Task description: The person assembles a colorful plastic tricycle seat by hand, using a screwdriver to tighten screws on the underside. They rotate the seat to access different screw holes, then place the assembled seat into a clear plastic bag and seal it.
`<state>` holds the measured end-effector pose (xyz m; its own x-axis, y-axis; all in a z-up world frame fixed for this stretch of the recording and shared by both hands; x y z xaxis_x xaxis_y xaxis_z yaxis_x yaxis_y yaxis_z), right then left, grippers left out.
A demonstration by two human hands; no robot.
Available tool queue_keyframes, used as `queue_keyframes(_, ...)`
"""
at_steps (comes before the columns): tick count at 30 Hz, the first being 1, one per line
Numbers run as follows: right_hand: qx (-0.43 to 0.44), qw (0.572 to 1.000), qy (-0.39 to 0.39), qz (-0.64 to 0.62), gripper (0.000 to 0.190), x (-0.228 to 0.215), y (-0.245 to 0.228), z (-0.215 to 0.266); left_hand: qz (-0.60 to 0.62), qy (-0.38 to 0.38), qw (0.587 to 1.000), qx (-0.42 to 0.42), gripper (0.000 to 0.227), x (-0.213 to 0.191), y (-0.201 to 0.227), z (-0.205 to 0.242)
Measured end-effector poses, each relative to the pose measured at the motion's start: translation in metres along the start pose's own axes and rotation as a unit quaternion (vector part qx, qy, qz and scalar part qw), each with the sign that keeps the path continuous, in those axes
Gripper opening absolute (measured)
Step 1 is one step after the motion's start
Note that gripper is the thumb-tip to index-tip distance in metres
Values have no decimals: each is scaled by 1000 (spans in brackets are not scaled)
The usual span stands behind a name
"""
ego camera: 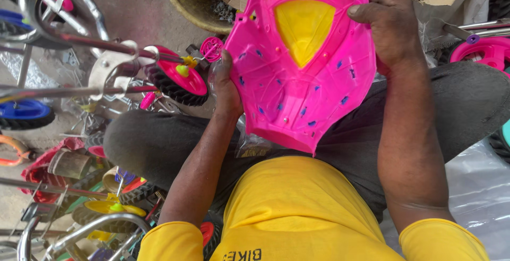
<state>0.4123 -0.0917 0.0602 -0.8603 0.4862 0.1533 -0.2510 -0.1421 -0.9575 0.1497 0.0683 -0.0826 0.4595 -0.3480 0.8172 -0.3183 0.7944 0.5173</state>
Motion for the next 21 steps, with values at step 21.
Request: queue_keyframes(21,-37,978,-59,197,11,1,23,21,-190,114,975,6,54,-34,-9,37)
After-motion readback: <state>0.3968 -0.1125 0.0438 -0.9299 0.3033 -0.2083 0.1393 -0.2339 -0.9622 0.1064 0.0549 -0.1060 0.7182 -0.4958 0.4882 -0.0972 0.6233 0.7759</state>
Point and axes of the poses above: each hand's wrist, its own z-axis away from the middle knuckle, its own x-axis out of the palm, y = z × x, the point moved 2 cm from there along -z, towards the middle knuckle, and after that the axes turned 12 degrees about -y, right-handed, at the moved point
